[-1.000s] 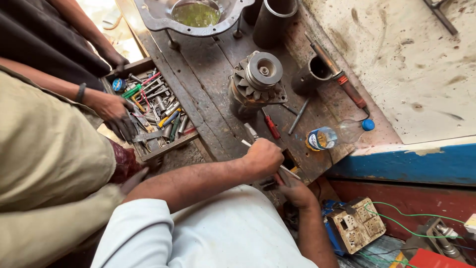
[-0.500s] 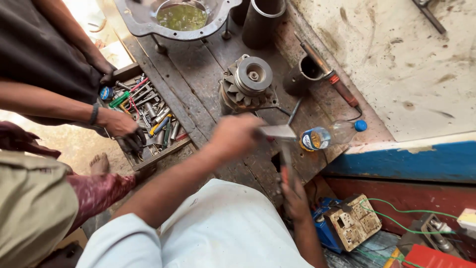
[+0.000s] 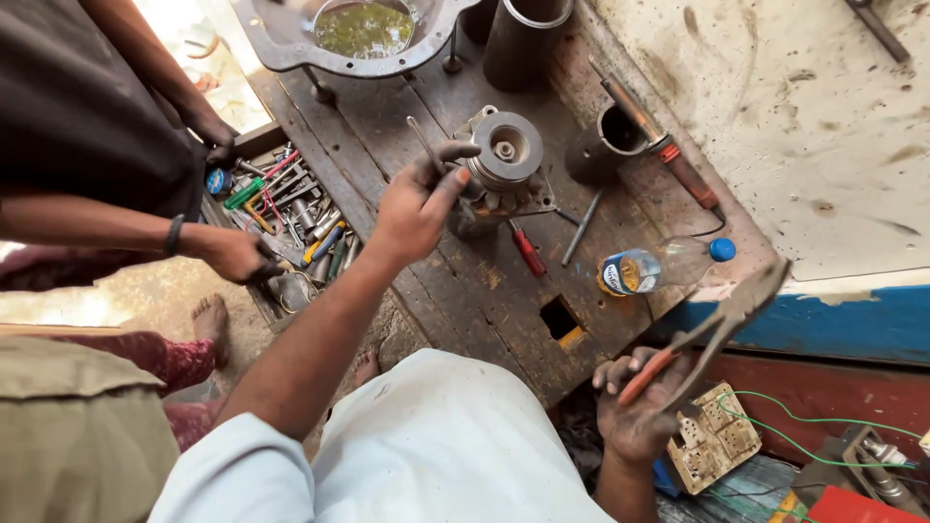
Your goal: Disassembling and repairing an automotive alternator on a workshop bench.
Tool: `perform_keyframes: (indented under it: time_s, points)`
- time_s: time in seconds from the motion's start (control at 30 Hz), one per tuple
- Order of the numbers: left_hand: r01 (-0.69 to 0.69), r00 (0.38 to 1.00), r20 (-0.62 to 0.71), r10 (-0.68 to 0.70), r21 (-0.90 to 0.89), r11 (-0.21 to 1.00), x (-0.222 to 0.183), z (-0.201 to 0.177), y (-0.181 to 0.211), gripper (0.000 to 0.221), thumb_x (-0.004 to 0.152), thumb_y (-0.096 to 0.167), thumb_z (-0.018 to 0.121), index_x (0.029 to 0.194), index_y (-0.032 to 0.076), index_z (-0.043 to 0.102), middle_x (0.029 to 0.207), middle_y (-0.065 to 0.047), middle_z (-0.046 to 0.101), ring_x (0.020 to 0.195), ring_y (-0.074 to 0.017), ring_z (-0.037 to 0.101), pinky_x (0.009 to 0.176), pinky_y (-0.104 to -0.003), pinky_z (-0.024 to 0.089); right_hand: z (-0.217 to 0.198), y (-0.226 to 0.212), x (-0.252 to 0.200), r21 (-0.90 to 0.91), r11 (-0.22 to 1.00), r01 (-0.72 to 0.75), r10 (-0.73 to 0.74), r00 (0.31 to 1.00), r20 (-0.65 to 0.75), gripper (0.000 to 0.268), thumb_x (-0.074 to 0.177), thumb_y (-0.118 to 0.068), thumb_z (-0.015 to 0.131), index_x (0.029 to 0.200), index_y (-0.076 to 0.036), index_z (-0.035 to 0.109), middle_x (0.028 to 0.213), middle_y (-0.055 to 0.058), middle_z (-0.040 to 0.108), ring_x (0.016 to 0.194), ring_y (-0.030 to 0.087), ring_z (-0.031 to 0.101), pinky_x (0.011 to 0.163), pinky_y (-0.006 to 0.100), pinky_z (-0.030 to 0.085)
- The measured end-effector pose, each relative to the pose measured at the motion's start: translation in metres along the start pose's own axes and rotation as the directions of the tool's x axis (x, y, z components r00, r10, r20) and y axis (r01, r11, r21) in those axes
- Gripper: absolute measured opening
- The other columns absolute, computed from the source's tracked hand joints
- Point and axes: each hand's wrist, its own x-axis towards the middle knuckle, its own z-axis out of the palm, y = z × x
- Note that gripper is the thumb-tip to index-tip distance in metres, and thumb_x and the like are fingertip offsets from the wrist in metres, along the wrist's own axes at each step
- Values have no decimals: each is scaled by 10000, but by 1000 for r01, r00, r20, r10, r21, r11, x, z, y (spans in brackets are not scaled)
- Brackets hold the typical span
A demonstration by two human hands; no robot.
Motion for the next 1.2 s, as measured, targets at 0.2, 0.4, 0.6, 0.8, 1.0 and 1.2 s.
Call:
perform_keyframes:
  time_s: [0.2, 0.4, 0.6, 0.8, 1.0, 1.2]
  points:
    - [-132, 989, -56, 139, 125, 983, 26, -3, -34, 217, 1060, 168, 628, 1254, 120, 713, 1012, -25, 749, 925, -95, 694, 834, -265, 573, -17, 6, -10, 34, 997, -70, 73, 993, -89, 880, 978, -733, 601, 1623, -166, 412, 1087, 51, 540, 775, 142, 517, 684, 361, 482]
    - [2, 1000, -29, 10, 387, 922, 22, 14, -9, 255, 1005, 250, 664, 1243, 180, 720, 1041, -14, 775, 937, -103, 705, 872, -297, 575, -24, -9, -18, 61, 998, -10, 18, 991, -130, 775, 1045, -695, 551, 1614, -184, 426, 1093, 68, 551, 798, 146, 541, 740, 372, 487]
    - [-238, 971, 66, 231, 113, 965, 30, 26, -14, 275, 1040, 228, 625, 1291, 117, 647, 1141, -27, 720, 1079, -112, 684, 959, -302, 552, 0, -27, -12, 24, 996, -84, 86, 990, -109, 807, 962, -594, 707, 1605, -211, 405, 1284, 34, 543, 1051, 204, 581, 1050, 499, 434]
    - [-203, 966, 155, 208, -49, 978, 40, 33, -20, 285, 1080, 250, 583, 1265, 60, 689, 1034, -21, 646, 932, -106, 608, 841, -282, 533, 12, -29, -13, 322, 931, -172, 167, 985, 44, 845, 954, -555, 764, 1604, -175, 379, 1282, 71, 579, 1071, 241, 609, 1096, 573, 413]
    - [-255, 914, 302, 271, -90, 963, 50, 28, -21, 308, 1113, 303, 547, 1234, 64, 699, 1074, -9, 656, 967, -83, 632, 893, -254, 536, -6, -24, -13, 254, 920, -300, 276, 953, 126, 882, 947, -520, 750, 1682, -242, 349, 1143, 82, 586, 776, 177, 576, 785, 438, 486]
    - [-224, 918, 310, 246, -106, 969, 46, 26, -26, 325, 1128, 287, 543, 1302, 65, 706, 1058, -9, 664, 960, -81, 639, 890, -267, 545, 11, -25, -10, 245, 959, -145, 131, 989, 72, 813, 1018, -611, 669, 1655, -186, 396, 1077, 125, 575, 688, 142, 503, 673, 319, 442]
